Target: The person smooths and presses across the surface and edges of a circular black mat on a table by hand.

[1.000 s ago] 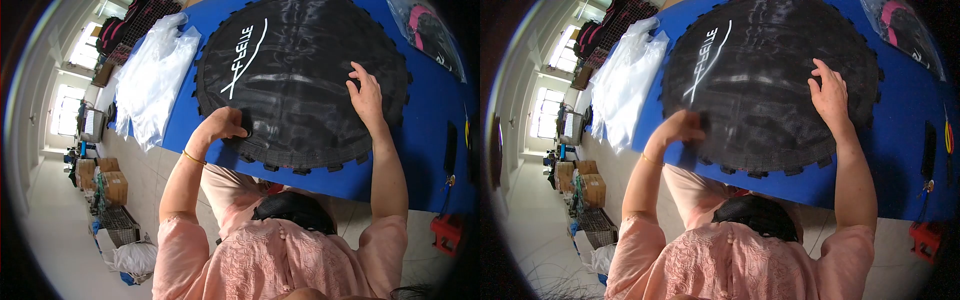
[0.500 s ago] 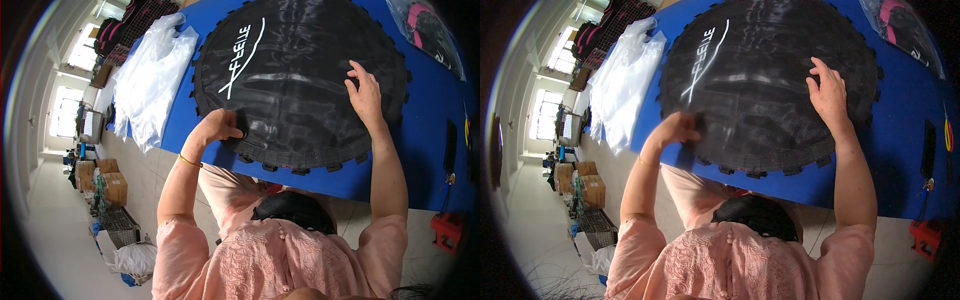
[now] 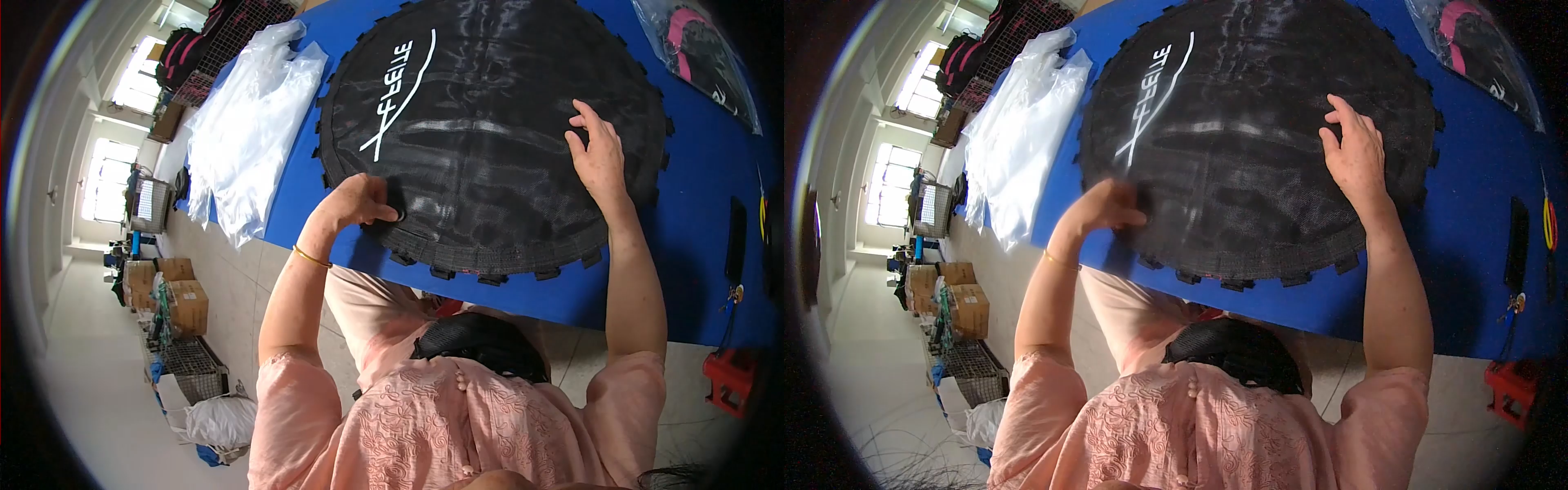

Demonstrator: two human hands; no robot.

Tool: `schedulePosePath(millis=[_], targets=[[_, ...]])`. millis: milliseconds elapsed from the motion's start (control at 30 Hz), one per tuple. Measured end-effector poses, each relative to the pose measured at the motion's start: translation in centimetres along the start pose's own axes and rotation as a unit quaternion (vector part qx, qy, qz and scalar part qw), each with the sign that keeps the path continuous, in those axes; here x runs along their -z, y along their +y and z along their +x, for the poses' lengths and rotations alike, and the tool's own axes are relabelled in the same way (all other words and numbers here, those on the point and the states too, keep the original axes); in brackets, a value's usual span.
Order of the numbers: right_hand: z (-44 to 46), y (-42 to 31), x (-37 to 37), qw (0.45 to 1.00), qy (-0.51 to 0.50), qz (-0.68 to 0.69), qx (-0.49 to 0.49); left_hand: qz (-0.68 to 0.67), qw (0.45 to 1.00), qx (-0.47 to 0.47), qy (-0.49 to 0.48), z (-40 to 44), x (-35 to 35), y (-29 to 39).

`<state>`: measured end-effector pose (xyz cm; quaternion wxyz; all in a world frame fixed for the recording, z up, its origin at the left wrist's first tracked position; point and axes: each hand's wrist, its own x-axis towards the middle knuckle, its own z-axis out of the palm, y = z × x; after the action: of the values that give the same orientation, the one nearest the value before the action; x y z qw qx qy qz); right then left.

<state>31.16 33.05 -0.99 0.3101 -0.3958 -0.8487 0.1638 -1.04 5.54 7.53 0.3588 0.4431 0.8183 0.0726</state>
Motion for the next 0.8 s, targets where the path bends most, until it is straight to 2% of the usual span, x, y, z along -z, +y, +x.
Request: schedulePosePath(millis=[167,333,467,500,567,667,800], targets=[[-0.1,0.1,-0.2,1.0,0.005,0.001,0.006,-0.005,0.999,-0.036,-0.023,-0.5,-1.4,3.1],[-0.1,0.2,-0.2,1.0,0.012,0.016,0.012,0.047,0.995,-0.082,0.016,-0.5,-1.8,2.5],[-0.1,-0.1,0.0,1.0,0.012,0.013,0.014,0.015,1.0,-0.006,0.024,-0.2,0.3,0.2],[-0.1,-0.3,0.1,1.0,0.008,0.007,0.009,-0.006,0.999,0.028,0.029,-0.2,0.8,0.6],[-0.1,-0.2,0.2,1.0,0.005,0.0,0.004,0.004,0.999,0.039,0.02,0.3,1.1,1.8],[0.0,-0.1,0.0,1.0,0.008,0.007,0.009,-0.017,0.998,-0.056,0.005,2.1,-0.3,2.5],[0.0,0.0,-0.1,1.0,0.009,0.006,0.006,0.001,0.998,-0.057,0.008,2.0,-1.7,5.4]])
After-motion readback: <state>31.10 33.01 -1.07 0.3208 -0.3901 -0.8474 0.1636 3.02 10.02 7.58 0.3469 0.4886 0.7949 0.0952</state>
